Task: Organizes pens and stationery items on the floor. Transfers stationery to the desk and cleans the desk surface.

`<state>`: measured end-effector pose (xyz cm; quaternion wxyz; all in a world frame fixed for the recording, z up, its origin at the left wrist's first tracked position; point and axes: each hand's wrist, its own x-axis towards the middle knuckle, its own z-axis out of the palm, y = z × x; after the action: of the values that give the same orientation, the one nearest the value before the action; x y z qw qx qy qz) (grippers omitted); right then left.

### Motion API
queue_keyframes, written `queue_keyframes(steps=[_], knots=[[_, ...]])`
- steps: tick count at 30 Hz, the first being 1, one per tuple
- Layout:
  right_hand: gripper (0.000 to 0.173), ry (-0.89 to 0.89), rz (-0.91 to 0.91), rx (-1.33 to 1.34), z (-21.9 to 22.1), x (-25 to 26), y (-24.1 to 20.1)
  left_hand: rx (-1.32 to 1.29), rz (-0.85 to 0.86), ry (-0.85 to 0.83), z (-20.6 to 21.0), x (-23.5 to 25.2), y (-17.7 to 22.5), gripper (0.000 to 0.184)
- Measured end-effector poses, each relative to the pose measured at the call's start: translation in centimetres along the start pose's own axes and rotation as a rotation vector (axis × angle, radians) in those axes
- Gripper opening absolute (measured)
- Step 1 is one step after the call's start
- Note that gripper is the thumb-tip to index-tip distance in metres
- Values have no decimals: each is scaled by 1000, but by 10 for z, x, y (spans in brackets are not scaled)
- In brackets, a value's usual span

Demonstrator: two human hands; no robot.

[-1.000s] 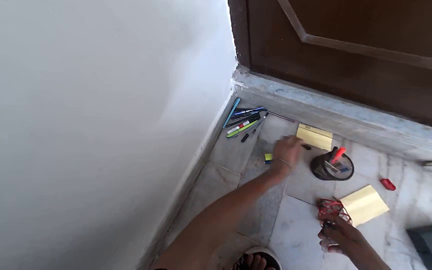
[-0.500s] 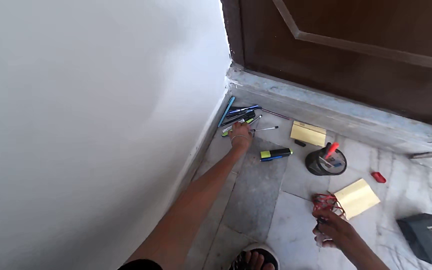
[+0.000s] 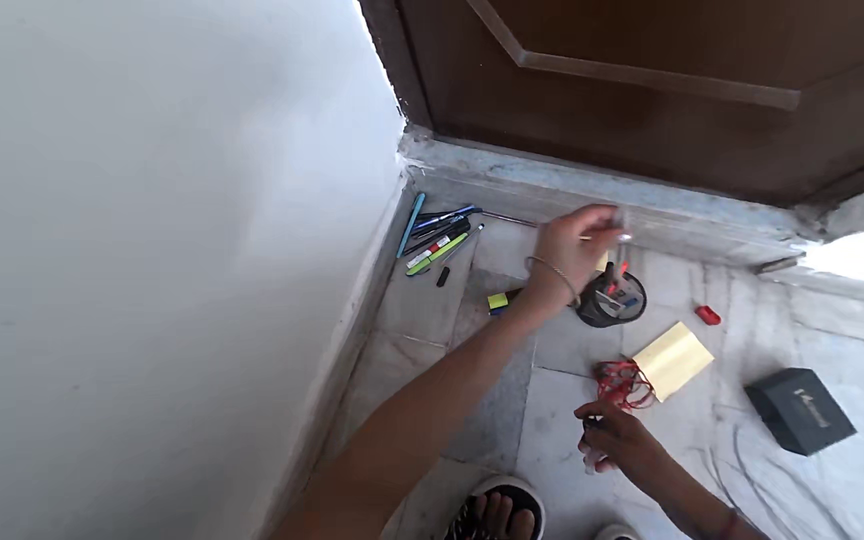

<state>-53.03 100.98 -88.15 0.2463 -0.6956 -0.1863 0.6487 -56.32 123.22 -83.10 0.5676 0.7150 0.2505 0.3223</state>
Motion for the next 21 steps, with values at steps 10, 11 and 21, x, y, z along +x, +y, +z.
queue_keyframes(steps=[10,11,21], knots=[[31,-11,11,3,-2,0,7,356,-50,-509,67,4,-49,29],[31,-13,16,3,-1,1,7,395,-71,-560,70,3,-54,29],[31,-7,31,39,-4,6,8,504,-87,-339,41,30,-78,25]])
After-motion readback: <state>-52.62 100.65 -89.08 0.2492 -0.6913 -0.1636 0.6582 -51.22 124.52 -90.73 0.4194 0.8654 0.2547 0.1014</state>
